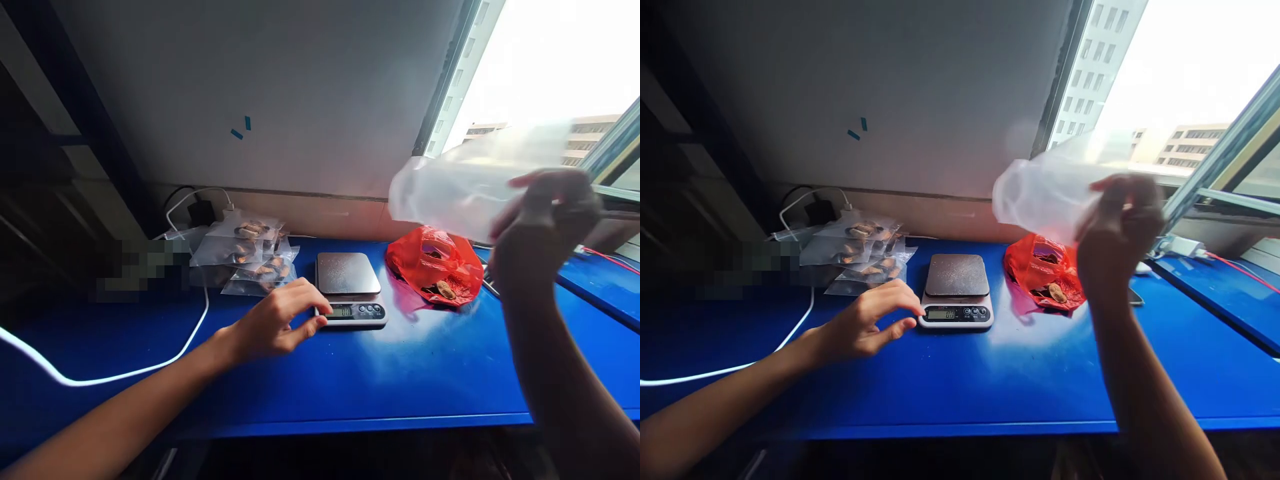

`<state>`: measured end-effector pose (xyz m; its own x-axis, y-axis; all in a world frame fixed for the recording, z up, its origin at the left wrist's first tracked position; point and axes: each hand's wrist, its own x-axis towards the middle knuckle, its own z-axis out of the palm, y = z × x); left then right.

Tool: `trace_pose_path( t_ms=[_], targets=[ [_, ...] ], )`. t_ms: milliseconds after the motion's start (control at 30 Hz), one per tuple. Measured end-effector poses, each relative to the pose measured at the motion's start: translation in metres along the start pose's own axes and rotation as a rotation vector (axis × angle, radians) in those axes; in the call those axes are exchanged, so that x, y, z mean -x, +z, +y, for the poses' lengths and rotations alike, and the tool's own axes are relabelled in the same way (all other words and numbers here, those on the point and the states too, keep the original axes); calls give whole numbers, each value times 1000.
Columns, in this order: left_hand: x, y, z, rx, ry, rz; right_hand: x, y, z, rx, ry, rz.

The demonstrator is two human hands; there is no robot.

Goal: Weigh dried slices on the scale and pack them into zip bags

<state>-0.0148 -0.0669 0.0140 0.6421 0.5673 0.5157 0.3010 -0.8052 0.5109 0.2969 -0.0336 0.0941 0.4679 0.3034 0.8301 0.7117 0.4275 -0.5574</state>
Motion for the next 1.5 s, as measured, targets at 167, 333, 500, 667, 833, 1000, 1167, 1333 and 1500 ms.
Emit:
trace_pose_path(
  t_ms=[167, 333, 500, 667, 833, 1000, 1167, 1333, 1500],
  targets=[
    [1, 3, -6, 287, -329, 268, 87, 28, -30, -644, 245, -450],
    [-4, -5, -11, 519, -605, 460, 120, 26, -27, -745, 322, -580],
    [-9, -10, -12, 625, -697, 478, 117, 30, -22, -688, 332, -588],
    [-10, -15, -14, 595, -692, 576, 107, 36, -3, -590, 340, -636],
    [-9, -28, -19, 573, -690, 565, 99, 37, 14, -744, 332, -934],
    [-5, -31, -15, 527, -641, 396, 93, 32, 4, -604, 234, -1039],
    [-1, -30, -9, 514, -611, 266, 93, 29, -3, -540, 124, -1066],
    [-4, -29, -10, 466, -592, 381, 96, 30, 3, -508, 147, -1147],
    [-7, -36, -16, 440, -582, 525, 101, 25, -3, -591, 207, -1345]
  ],
)
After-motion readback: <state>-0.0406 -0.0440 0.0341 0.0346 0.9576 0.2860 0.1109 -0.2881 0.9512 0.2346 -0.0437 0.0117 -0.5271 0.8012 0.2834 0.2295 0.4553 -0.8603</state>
